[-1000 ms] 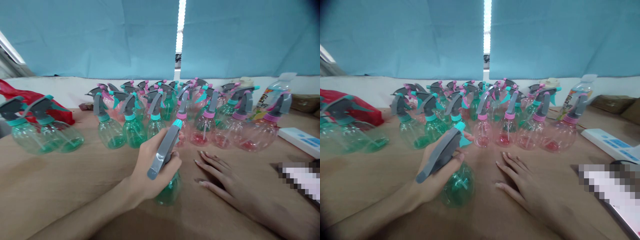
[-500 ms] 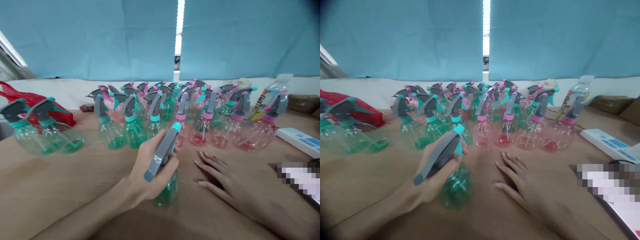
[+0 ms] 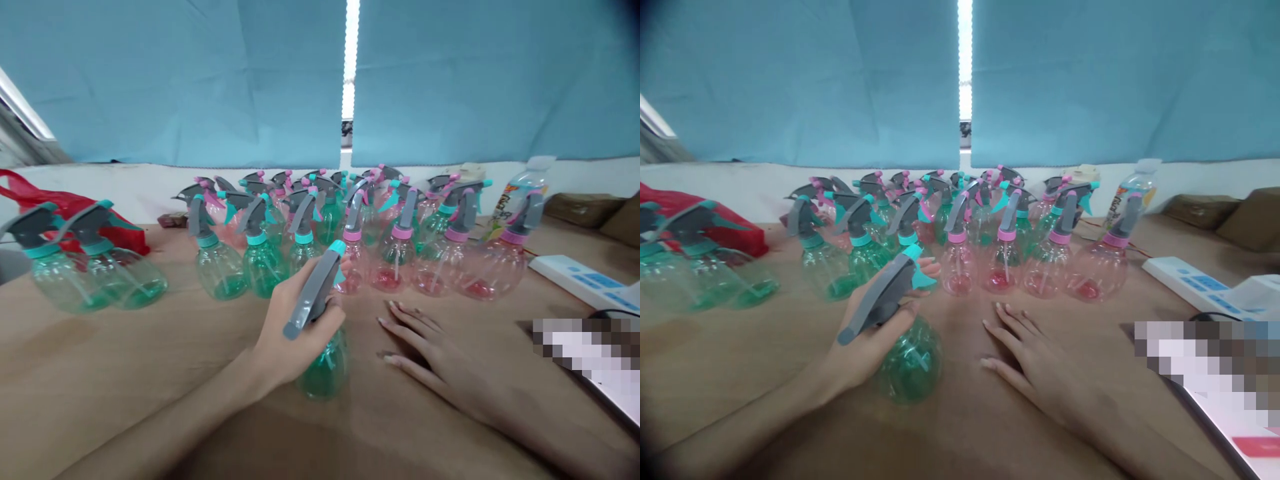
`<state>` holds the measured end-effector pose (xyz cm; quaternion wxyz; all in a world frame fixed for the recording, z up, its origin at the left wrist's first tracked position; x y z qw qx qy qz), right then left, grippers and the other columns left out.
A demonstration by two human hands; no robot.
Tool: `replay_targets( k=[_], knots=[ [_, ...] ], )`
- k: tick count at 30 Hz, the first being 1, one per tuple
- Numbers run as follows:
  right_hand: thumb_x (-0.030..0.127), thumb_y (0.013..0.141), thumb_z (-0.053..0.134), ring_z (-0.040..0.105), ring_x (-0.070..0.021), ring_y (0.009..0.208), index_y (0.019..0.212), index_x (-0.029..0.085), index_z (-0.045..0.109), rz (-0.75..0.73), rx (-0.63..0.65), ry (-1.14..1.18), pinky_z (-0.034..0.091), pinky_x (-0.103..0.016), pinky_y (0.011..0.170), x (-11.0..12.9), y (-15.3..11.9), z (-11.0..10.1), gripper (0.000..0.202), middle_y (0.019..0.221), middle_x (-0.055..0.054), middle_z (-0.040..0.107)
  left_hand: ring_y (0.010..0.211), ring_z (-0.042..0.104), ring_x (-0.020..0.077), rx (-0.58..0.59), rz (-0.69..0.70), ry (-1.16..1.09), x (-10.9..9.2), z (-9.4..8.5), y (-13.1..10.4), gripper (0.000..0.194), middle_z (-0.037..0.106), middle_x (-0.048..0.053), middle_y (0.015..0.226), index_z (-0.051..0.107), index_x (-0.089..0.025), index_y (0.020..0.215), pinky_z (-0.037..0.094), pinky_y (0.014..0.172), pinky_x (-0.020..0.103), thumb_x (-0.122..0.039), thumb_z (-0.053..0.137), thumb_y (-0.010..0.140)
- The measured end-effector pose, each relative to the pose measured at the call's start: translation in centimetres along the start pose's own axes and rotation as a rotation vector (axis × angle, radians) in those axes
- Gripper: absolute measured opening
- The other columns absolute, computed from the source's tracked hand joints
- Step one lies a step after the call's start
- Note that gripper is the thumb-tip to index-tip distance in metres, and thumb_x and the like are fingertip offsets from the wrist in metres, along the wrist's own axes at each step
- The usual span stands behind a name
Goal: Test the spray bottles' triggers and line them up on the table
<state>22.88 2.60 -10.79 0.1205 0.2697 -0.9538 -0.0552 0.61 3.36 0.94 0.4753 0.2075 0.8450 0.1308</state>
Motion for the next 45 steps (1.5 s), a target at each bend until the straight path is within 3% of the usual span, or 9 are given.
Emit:
replay_targets(
  k=[7,14,20,24,27,30,37,45],
  knots=[
    [0.056,0.092,0.039,0.033,-0.0272,0.135,0.136,0.021,0.047,-0.02,0.025,0.054,0.031,-0.051,0.109,2.0,0.4,-0.9,0.057,0.147,-0.01,0.039,0.061,0.053,0.0134,-0.029,0.043,0.029,-0.1,-0.6,-0.2,0.018,0.052,-0.005,0.066,0.049,-0.023,0.086,0.045,0.06,0.027,-0.013,0.048,0.071],
    [0.05,0.091,0.048,0.052,-0.0233,0.12,0.13,0.023,0.049,-0.184,0.035,0.26,0.043,-0.043,0.1,8.0,2.9,-3.0,0.048,0.133,-0.008,0.055,0.054,0.041,0.0089,-0.076,0.054,0.113,0.2,-3.3,-1.7,0.008,0.046,-0.007,0.061,0.047,-0.021,0.074,0.039,0.053,0.022,-0.013,0.049,0.074],
    [0.042,0.089,0.055,0.066,-0.0216,0.087,0.117,0.02,0.059,-0.216,-0.029,0.349,0.052,-0.038,0.08,13.0,7.8,-4.2,0.035,0.111,-0.007,0.067,0.058,0.051,0.0104,-0.2,-0.02,0.242,2.3,-8.4,-3.9,0.006,0.054,-0.005,0.068,0.053,-0.02,0.078,0.041,0.053,0.021,-0.016,0.052,0.074],
    [0.039,0.088,0.058,0.064,-0.0218,0.092,0.115,0.021,0.061,-0.177,-0.102,0.392,0.048,-0.038,0.084,15.6,12.1,-5.1,0.033,0.117,-0.007,0.065,0.062,0.053,0.0128,-0.378,-0.05,0.405,4.7,-13.1,-5.2,0.008,0.053,-0.004,0.071,0.056,-0.02,0.079,0.041,0.057,0.024,-0.019,0.056,0.072],
    [0.043,0.086,0.058,0.064,-0.0238,0.093,0.122,0.019,0.058,-0.149,-0.084,0.407,0.047,-0.04,0.084,17.1,15.5,-5.2,0.043,0.115,-0.01,0.065,0.062,0.052,0.0134,-0.536,-0.078,0.462,7.0,-16.3,-5.6,0.007,0.054,-0.003,0.07,0.059,-0.019,0.079,0.04,0.057,0.025,-0.024,0.057,0.074],
    [0.052,0.083,0.058,0.066,-0.0252,0.084,0.132,0.016,0.05,-0.101,-0.033,0.431,0.05,-0.039,0.074,18.1,18.3,-4.8,0.061,0.1,-0.012,0.069,0.061,0.05,0.0127,-0.661,-0.026,0.48,9.0,-18.2,-5.2,0.004,0.054,-0.003,0.067,0.058,-0.019,0.075,0.039,0.056,0.025,-0.022,0.057,0.073],
    [0.052,0.084,0.055,0.058,-0.0167,0.041,0.146,0.011,0.026,0.011,0.065,0.484,0.048,-0.032,0.05,19.4,21.2,-3.8,0.08,0.059,0.0,0.065,0.059,0.049,0.0121,-0.659,0.033,0.531,12.1,-19.5,-2.0,0.005,0.054,-0.002,0.066,0.06,-0.019,0.072,0.039,0.058,0.026,-0.023,0.059,0.072],
    [0.049,0.083,0.057,0.06,-0.0184,0.038,0.143,0.007,0.027,0.08,0.114,0.569,0.048,-0.031,0.044,20.1,23.1,-3.7,0.079,0.054,0.001,0.062,0.066,0.053,0.0149,-0.639,0.014,0.526,13.8,-20.2,0.2,0.011,0.059,0.001,0.071,0.066,-0.019,0.082,0.043,0.065,0.029,-0.023,0.059,0.075]
  ],
)
Point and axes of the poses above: each hand's wrist, its own y-axis towards the middle knuckle, its own z-axis out of the palm, x = y × z, the point moved 3 cm from there along y, towards the middle knuckle
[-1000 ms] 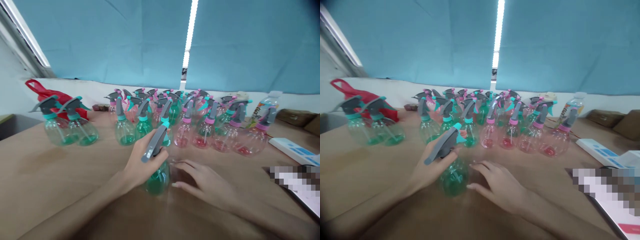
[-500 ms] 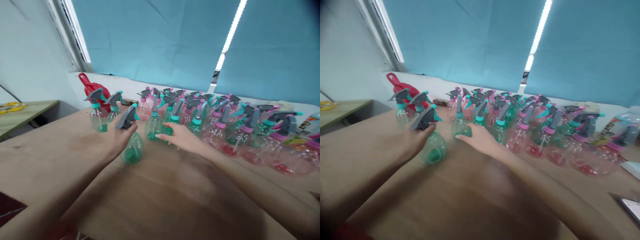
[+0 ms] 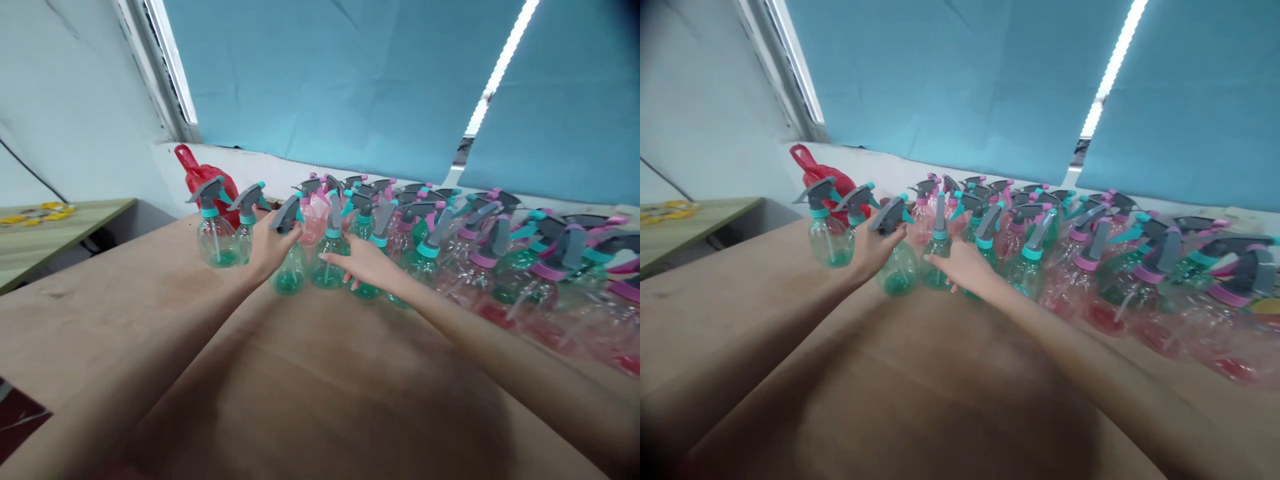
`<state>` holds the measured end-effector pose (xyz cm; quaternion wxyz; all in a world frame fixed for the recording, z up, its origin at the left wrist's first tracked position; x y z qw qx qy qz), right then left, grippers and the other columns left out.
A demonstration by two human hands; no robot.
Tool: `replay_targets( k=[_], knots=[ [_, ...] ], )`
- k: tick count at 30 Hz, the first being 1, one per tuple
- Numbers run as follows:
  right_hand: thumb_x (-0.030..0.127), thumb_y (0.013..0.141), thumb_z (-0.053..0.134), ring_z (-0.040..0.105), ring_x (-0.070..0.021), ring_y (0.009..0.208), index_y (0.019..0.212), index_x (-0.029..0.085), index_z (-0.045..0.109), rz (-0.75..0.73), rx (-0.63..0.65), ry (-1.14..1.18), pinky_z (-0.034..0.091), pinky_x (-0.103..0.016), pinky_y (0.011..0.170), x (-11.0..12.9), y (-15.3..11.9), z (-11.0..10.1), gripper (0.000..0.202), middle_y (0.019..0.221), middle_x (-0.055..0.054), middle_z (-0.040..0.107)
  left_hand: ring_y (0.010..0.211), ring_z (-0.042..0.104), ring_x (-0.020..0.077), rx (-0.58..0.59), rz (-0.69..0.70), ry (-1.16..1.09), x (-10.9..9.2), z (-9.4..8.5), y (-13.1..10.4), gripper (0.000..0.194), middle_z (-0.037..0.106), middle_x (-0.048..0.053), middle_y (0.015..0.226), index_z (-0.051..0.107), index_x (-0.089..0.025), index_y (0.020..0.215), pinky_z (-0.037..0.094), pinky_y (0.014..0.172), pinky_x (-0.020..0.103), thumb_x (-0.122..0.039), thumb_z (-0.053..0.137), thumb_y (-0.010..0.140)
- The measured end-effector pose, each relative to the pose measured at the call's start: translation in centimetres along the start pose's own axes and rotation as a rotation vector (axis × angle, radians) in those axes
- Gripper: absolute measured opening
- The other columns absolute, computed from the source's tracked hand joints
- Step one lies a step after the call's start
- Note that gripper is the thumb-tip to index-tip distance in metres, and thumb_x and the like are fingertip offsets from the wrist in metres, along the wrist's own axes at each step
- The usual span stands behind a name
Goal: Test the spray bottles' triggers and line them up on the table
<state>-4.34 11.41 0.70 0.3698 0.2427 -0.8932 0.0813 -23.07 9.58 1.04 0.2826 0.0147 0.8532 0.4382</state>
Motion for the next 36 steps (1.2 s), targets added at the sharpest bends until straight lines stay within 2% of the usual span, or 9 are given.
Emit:
replay_targets(
  k=[3,7,13,19,23,29,32,36],
  knots=[
    [0.047,0.083,0.058,0.06,-0.0181,0.039,0.144,0.01,0.026,0.007,-0.003,0.023,0.049,-0.03,0.043,0.1,0.6,0.1,0.078,0.053,0.002,0.062,0.067,0.053,0.0151,0.004,-0.003,-0.013,0.4,0.5,0.4,0.014,0.061,0.001,0.072,0.067,-0.019,0.086,0.044,0.066,0.029,-0.025,0.06,0.075],
    [0.044,0.083,0.059,0.057,-0.0163,0.037,0.142,0.012,0.03,-0.005,-0.007,0.026,0.046,-0.028,0.039,0.3,1.0,0.2,0.073,0.053,0.002,0.061,0.066,0.051,0.0154,-0.004,-0.009,-0.022,1.0,0.9,0.9,0.011,0.058,0.0,0.067,0.066,-0.019,0.078,0.044,0.068,0.031,-0.028,0.061,0.076],
    [0.037,0.086,0.056,0.055,-0.0147,0.036,0.137,0.009,0.035,-0.017,-0.032,-0.005,0.045,-0.027,0.037,0.1,1.3,0.3,0.062,0.06,-0.001,0.062,0.066,0.048,0.0147,0.003,-0.014,-0.036,1.5,1.4,1.7,0.013,0.053,-0.002,0.063,0.061,-0.019,0.068,0.042,0.067,0.03,-0.03,0.063,0.075],
    [0.039,0.087,0.056,0.056,-0.0159,0.035,0.141,0.009,0.026,-0.024,-0.007,-0.028,0.046,-0.028,0.038,-0.2,1.5,0.5,0.069,0.056,0.001,0.061,0.061,0.043,0.0138,-0.009,-0.049,-0.053,1.6,1.8,2.0,0.018,0.05,-0.002,0.061,0.063,-0.019,0.072,0.04,0.06,0.028,-0.036,0.062,0.077],
    [0.041,0.087,0.055,0.056,-0.0162,0.036,0.141,0.009,0.025,-0.032,0.003,-0.033,0.046,-0.028,0.038,-0.3,1.6,0.4,0.069,0.057,0.0,0.062,0.059,0.044,0.0135,0.009,-0.082,-0.059,1.5,1.9,2.0,0.024,0.052,-0.002,0.06,0.063,-0.018,0.074,0.038,0.058,0.028,-0.042,0.062,0.078],
    [0.041,0.086,0.056,0.056,-0.0165,0.036,0.132,0.006,0.036,-0.044,0.009,-0.039,0.047,-0.03,0.04,0.2,1.7,0.2,0.061,0.056,-0.001,0.061,0.068,0.055,0.0161,0.106,-0.071,-0.021,1.5,1.6,1.4,0.027,0.064,0.001,0.074,0.066,-0.018,0.089,0.042,0.065,0.028,-0.042,0.066,0.076],
    [0.04,0.086,0.056,0.055,-0.0157,0.037,0.13,0.007,0.037,-0.052,0.005,-0.049,0.046,-0.029,0.04,0.3,1.7,0.3,0.058,0.059,-0.001,0.061,0.072,0.058,0.0187,0.134,-0.078,0.022,2.0,1.4,1.0,0.039,0.066,0.003,0.082,0.062,-0.018,0.102,0.044,0.069,0.03,-0.039,0.071,0.071],
    [0.041,0.086,0.056,0.054,-0.015,0.037,0.128,0.006,0.038,-0.056,-0.008,-0.078,0.045,-0.029,0.04,0.4,1.6,0.5,0.058,0.062,-0.003,0.062,0.076,0.061,0.0229,0.142,-0.106,0.061,2.7,1.2,0.6,0.057,0.065,0.006,0.084,0.054,-0.016,0.115,0.047,0.069,0.034,-0.043,0.073,0.068]
  ],
)
Point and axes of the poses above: each hand's wrist, its own y-axis towards the middle knuckle, its own z-axis out of the palm, x = y × z, the point moved 3 cm from there along y, towards the middle knuckle
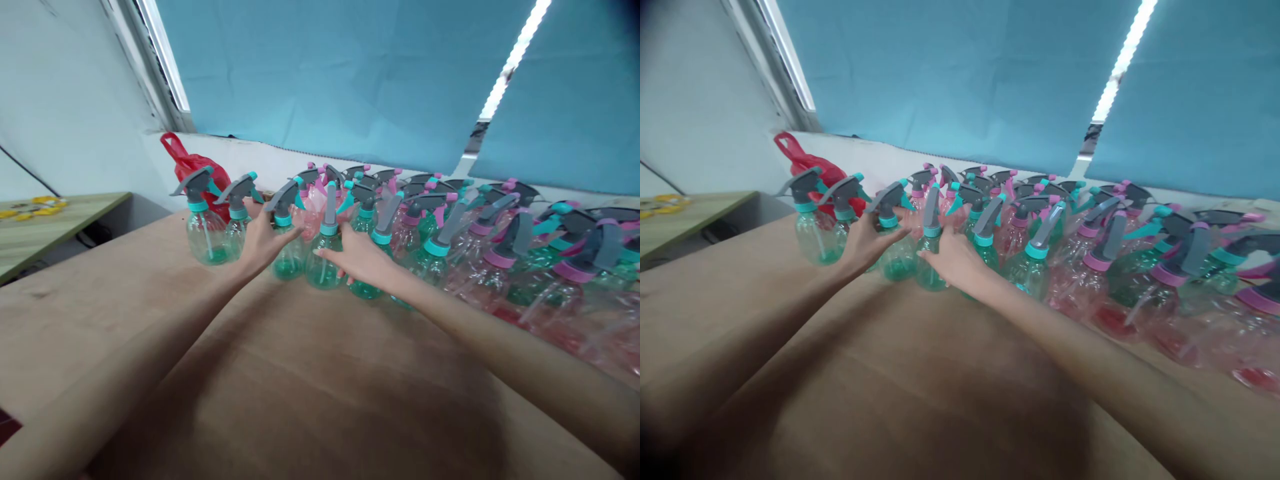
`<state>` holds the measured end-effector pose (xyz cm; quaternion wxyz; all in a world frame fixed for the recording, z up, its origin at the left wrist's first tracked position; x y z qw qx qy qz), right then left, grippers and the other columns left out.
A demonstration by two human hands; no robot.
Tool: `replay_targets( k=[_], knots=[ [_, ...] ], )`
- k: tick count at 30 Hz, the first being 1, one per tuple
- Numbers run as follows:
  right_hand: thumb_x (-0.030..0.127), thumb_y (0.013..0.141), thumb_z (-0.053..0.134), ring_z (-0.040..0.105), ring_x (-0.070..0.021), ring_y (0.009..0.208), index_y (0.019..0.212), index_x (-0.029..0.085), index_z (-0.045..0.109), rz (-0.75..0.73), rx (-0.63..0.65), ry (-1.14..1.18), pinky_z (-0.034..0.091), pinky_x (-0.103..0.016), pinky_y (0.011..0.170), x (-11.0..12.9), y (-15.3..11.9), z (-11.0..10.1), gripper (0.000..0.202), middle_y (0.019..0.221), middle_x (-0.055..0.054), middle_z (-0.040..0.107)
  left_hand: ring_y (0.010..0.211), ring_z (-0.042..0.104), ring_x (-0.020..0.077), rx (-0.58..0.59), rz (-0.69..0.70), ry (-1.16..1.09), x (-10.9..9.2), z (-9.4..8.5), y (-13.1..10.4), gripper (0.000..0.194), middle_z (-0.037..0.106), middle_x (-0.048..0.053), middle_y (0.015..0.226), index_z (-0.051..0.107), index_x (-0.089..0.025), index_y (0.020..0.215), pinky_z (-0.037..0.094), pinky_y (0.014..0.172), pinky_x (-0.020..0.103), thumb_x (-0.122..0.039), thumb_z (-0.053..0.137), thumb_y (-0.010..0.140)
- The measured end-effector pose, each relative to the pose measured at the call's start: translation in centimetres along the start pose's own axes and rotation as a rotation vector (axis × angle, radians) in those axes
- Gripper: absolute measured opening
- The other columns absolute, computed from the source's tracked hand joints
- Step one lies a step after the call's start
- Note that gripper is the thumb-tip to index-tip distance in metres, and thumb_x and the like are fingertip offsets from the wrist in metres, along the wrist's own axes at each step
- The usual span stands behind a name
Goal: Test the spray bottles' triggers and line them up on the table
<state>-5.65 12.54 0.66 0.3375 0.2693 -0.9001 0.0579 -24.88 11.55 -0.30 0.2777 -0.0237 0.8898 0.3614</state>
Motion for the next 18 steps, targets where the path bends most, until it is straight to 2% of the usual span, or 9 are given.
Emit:
replay_targets(
  k=[3,7,9,12,15,18],
  knots=[
    [0.043,0.085,0.055,0.055,-0.0154,0.039,0.126,0.005,0.039,-0.002,-0.015,-0.03,0.046,-0.03,0.043,0.0,0.0,0.0,0.058,0.065,-0.004,0.063,0.091,0.064,0.0258,-0.003,0.002,-0.027,0.0,-0.3,-0.9,0.059,0.066,0.009,0.101,0.049,-0.019,0.119,0.05,0.077,0.036,-0.046,0.071,0.071],
    [0.045,0.084,0.056,0.06,-0.0192,0.05,0.122,0.005,0.044,-0.008,-0.049,-0.085,0.047,-0.033,0.05,-0.1,-0.1,0.1,0.057,0.073,-0.009,0.065,0.114,0.058,0.0254,-0.024,0.017,-0.073,-0.5,-1.4,-3.8,0.05,0.059,0.013,0.124,0.044,-0.019,0.124,0.049,0.092,0.039,-0.039,0.061,0.082],
    [0.047,0.084,0.055,0.063,-0.0217,0.06,0.122,0.006,0.044,-0.022,-0.071,-0.112,0.048,-0.034,0.055,0.0,-0.2,0.2,0.058,0.081,-0.012,0.066,0.119,0.054,0.0255,-0.01,0.027,-0.072,-0.9,-2.2,-5.5,0.049,0.057,0.014,0.126,0.044,-0.017,0.125,0.048,0.096,0.04,-0.035,0.06,0.083],
    [0.051,0.084,0.053,0.065,-0.026,0.076,0.125,0.003,0.043,-0.05,-0.106,-0.149,0.049,-0.036,0.063,0.1,-0.3,0.4,0.065,0.099,-0.02,0.063,0.123,0.049,0.0297,-0.022,0.017,-0.029,-1.3,-3.9,-7.5,0.052,0.051,0.015,0.131,0.043,-0.018,0.127,0.044,0.1,0.048,-0.034,0.062,0.081],
    [0.053,0.084,0.052,0.063,-0.0315,0.094,0.127,-0.001,0.042,-0.075,-0.142,-0.182,0.049,-0.039,0.074,0.3,-0.5,0.7,0.069,0.113,-0.027,0.057,0.125,0.047,0.0303,-0.007,0.013,-0.01,-1.7,-5.2,-8.4,0.052,0.048,0.014,0.132,0.042,-0.021,0.128,0.042,0.102,0.051,-0.033,0.061,0.081],
    [0.052,0.084,0.052,0.057,-0.035,0.107,0.127,0.001,0.045,-0.096,-0.166,-0.205,0.046,-0.042,0.082,0.5,-1.1,1.0,0.067,0.118,-0.027,0.055,0.121,0.051,0.0308,0.033,0.007,-0.023,-2.1,-5.6,-8.9,0.046,0.052,0.014,0.127,0.046,-0.019,0.124,0.043,0.099,0.052,-0.033,0.059,0.082]
  ],
)
Point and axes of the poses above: each hand's wrist, its own y-axis towards the middle knuckle, its own z-axis out of the palm, x = y × z, the point moved 3 cm from there along y, towards the middle knuckle
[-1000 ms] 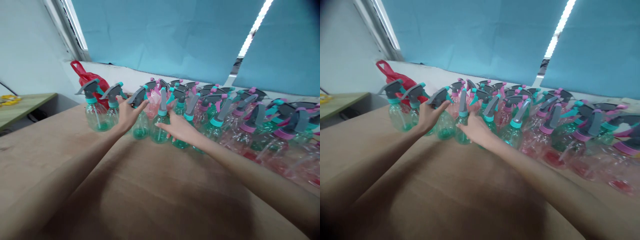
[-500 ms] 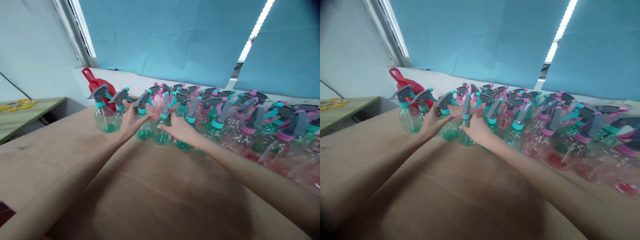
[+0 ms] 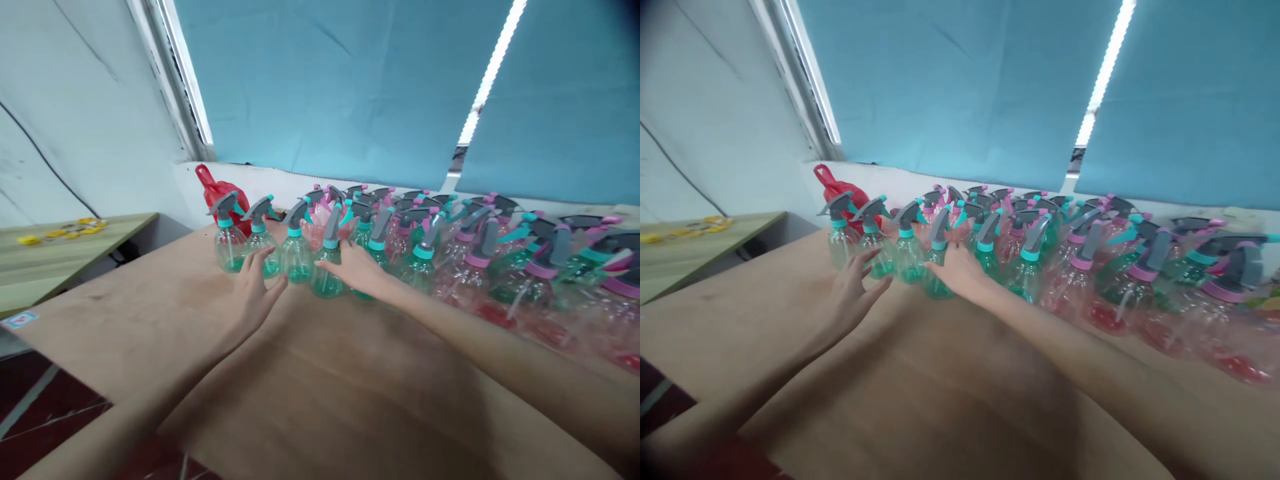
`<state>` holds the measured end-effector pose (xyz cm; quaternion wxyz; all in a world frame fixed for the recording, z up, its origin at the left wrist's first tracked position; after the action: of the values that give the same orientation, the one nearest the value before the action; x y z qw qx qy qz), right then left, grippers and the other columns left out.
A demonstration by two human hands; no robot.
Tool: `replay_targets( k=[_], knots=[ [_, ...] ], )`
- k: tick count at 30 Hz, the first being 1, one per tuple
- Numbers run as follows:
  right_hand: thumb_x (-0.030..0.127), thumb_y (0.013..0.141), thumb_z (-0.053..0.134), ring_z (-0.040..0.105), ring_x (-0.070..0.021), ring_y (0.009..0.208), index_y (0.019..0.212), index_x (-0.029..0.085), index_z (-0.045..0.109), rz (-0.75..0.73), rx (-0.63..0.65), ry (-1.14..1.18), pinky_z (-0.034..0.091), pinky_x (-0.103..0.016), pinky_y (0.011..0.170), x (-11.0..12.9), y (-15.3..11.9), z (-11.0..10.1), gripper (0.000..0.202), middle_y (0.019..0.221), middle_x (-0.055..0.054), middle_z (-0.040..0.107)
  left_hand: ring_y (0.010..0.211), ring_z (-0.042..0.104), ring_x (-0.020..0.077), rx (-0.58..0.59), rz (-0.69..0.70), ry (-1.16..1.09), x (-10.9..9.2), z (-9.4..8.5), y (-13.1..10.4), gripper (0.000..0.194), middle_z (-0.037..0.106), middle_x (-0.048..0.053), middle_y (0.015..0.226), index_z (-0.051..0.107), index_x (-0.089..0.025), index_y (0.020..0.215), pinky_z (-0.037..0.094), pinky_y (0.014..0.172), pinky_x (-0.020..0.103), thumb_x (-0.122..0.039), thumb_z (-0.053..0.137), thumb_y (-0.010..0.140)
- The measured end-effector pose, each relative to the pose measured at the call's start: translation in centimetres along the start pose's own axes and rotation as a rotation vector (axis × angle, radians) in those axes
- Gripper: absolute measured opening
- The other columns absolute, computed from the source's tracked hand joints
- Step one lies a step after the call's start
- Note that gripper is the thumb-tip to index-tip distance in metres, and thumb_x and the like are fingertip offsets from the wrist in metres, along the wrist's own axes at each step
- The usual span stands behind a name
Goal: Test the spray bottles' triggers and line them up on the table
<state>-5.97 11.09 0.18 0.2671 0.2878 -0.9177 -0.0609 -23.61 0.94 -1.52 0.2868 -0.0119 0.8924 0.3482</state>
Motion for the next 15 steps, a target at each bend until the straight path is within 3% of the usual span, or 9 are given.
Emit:
replay_targets(
  k=[5,10,12,15],
  knots=[
    [0.053,0.083,0.054,0.057,-0.0377,0.107,0.132,0.005,0.04,-0.039,-0.039,-0.018,0.046,-0.047,0.081,0.7,-2.2,-0.2,0.07,0.121,-0.026,0.055,0.117,0.055,0.0267,0.087,0.033,-0.116,-2.2,0.9,-0.8,0.046,0.058,0.013,0.122,0.046,-0.019,0.121,0.05,0.094,0.045,-0.039,0.06,0.083],
    [0.045,0.081,0.059,0.054,-0.037,0.109,0.114,0.012,0.053,-0.097,-0.078,0.012,0.045,-0.048,0.081,1.0,-5.9,-0.8,0.047,0.113,-0.02,0.059,0.125,0.049,0.0267,0.179,0.073,-0.211,-6.3,1.9,-0.8,0.064,0.052,0.014,0.134,0.039,-0.019,0.132,0.047,0.098,0.043,-0.043,0.065,0.079],
    [0.043,0.079,0.062,0.055,-0.0336,0.106,0.107,0.016,0.054,-0.137,-0.075,0.063,0.046,-0.045,0.08,1.0,-7.5,-1.1,0.041,0.107,-0.015,0.061,0.125,0.047,0.0283,0.23,0.075,-0.279,-8.2,2.1,-0.7,0.066,0.048,0.014,0.138,0.038,-0.019,0.132,0.045,0.099,0.045,-0.039,0.067,0.077],
    [0.043,0.079,0.064,0.063,-0.0237,0.091,0.107,0.019,0.054,-0.219,-0.03,0.167,0.05,-0.036,0.074,0.9,-9.9,-1.5,0.037,0.1,-0.007,0.065,0.11,0.058,0.0272,0.301,0.085,-0.297,-10.9,2.5,-0.8,0.063,0.058,0.012,0.124,0.04,-0.019,0.131,0.048,0.093,0.045,-0.036,0.067,0.077]
  ],
)
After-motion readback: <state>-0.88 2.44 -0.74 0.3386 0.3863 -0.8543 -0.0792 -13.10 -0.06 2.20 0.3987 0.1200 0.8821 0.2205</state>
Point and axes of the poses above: each hand's wrist, its own y-axis towards the middle knuckle, its own z-axis out of the palm, x = y × z, the point moved 3 cm from there along y, towards the middle knuckle
